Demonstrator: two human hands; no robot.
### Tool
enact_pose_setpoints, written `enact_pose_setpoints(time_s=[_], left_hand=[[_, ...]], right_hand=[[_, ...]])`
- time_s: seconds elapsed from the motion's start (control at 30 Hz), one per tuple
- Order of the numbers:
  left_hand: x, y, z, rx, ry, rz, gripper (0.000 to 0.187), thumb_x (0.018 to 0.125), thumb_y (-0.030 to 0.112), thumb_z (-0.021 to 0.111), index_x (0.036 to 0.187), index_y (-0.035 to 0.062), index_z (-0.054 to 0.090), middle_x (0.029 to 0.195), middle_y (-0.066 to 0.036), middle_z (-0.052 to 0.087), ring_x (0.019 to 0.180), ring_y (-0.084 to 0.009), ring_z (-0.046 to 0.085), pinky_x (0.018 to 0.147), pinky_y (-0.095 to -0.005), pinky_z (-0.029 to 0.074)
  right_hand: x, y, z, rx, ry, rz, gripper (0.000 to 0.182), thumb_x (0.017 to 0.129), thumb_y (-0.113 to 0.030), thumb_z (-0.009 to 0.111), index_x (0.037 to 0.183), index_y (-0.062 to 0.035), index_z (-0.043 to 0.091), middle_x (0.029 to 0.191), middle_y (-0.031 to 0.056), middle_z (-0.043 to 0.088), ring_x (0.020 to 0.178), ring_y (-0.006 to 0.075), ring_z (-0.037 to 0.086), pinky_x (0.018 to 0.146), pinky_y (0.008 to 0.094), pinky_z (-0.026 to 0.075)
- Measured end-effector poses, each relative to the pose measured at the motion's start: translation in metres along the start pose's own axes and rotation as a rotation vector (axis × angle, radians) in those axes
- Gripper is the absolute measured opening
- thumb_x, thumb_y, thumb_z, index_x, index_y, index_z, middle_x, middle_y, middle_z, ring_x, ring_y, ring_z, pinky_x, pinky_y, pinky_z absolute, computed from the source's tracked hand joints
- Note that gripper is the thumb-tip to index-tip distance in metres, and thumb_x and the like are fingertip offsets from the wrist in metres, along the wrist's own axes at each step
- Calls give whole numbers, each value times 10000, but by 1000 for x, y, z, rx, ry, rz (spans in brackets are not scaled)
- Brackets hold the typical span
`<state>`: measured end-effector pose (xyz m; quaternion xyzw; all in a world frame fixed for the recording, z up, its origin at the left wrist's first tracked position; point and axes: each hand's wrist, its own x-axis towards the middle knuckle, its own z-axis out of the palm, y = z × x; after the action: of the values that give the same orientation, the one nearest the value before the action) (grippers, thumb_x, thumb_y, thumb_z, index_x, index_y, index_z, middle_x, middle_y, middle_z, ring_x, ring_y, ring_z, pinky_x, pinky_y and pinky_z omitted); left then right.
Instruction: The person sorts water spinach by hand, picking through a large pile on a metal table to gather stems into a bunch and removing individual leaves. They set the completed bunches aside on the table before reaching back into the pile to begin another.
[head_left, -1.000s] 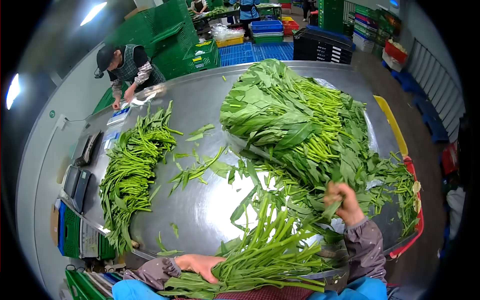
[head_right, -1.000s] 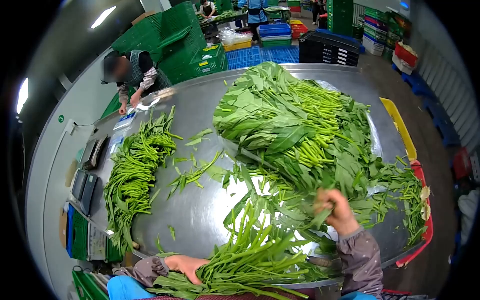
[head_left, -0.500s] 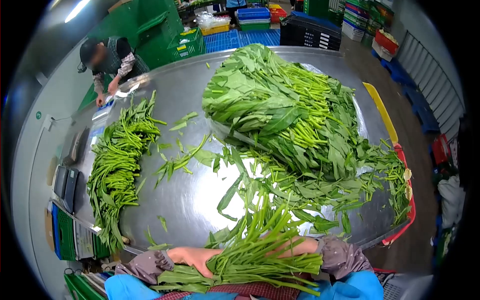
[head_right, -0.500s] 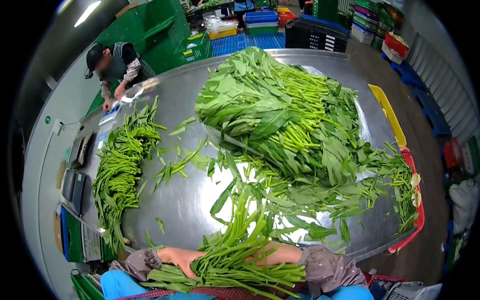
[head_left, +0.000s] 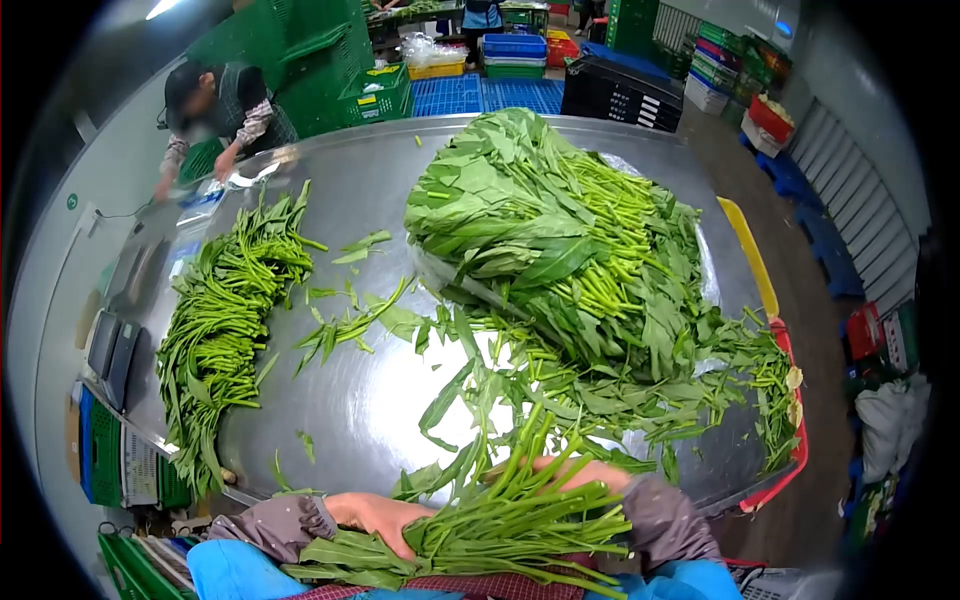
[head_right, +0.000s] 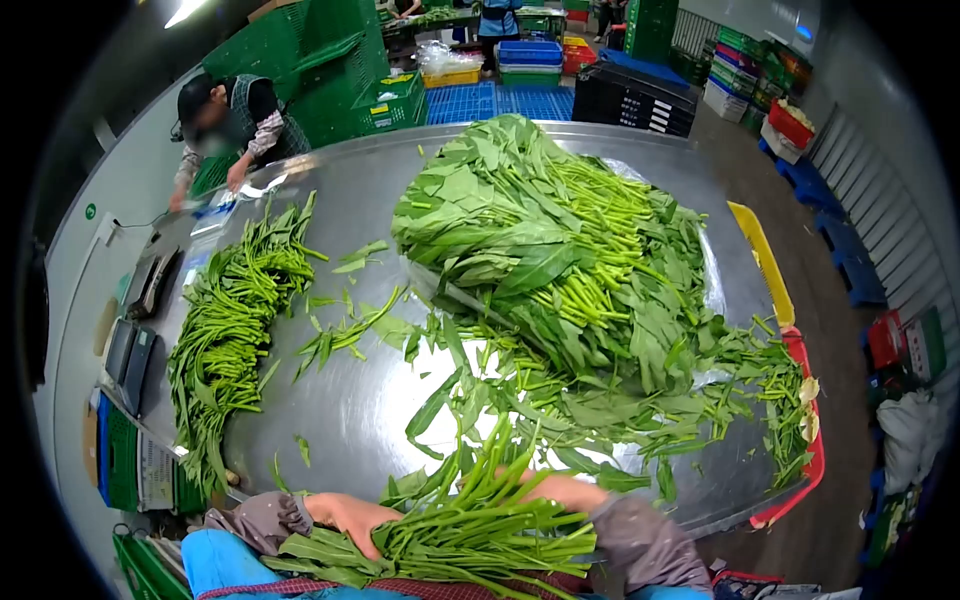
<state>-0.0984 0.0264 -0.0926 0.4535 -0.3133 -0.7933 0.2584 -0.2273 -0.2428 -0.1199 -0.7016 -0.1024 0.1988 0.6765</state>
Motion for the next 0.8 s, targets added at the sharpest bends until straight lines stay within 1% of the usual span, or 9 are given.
enact_pose_setpoints(time_s=[0.1,0.2,0.23,0.3,0.37,0.43,0.47,0.53,0.8], left_hand=[[2,-9,-1,-15,-71,0,702,689,103,659,1264,-38,283,1219,-146,426,1081,-173,428,932,-278,333],[-7,-15,3,-80,54,3,636,699,94,666,1229,-18,333,1159,-92,465,1015,-126,438,869,-259,365],[-8,-15,2,-72,59,6,636,699,94,666,1229,-18,333,1159,-92,465,1015,-126,438,869,-259,365],[-10,-16,1,-11,52,-89,800,685,216,673,1284,-65,223,1297,-204,306,1198,-248,310,1006,-321,232],[-2,-46,-5,2,41,-97,870,674,281,686,1288,-80,187,1315,-228,259,1223,-272,267,1022,-336,196],[0,-39,-6,17,43,-117,906,664,309,697,1292,-80,174,1314,-234,259,1223,-268,269,1017,-333,207],[-4,-18,-2,13,57,-106,908,666,322,697,1290,-81,176,1313,-233,261,1220,-270,270,1014,-332,213],[1,-18,-6,-16,8,-81,906,670,319,695,1292,-80,172,1315,-234,256,1223,-271,265,1015,-331,211],[-9,-20,1,-100,40,-123,865,687,253,688,1301,-65,167,1321,-213,252,1234,-271,249,1016,-354,201]], right_hand=[[11,-13,23,-16,-184,-81,299,758,-99,529,1044,-13,517,933,97,587,743,130,564,646,250,463],[13,-17,7,-104,-22,-254,276,763,-96,526,1026,-15,512,868,91,590,700,124,560,602,247,463],[10,-18,-6,-17,122,-268,268,764,-95,525,1020,-15,511,846,89,591,686,122,558,587,246,463],[-10,-17,-44,848,302,-125,126,778,-83,503,893,-30,507,642,38,501,551,100,492,444,220,395],[-16,-24,-53,911,575,-73,30,808,-60,466,811,-38,486,581,13,423,463,71,387,392,194,289],[-11,-10,-47,650,457,181,65,824,-123,491,846,-62,499,637,17,482,574,110,483,445,200,363],[-3,-16,-28,567,436,326,150,831,-179,496,901,-47,510,815,57,560,796,156,533,595,259,437],[5,19,-1,-92,8,81,432,859,-303,457,1199,-38,436,1214,116,453,1078,219,445,904,330,336],[-14,-5,1,-46,-341,41,469,860,-310,457,1244,-49,390,1229,124,441,1108,222,420,920,328,327]])
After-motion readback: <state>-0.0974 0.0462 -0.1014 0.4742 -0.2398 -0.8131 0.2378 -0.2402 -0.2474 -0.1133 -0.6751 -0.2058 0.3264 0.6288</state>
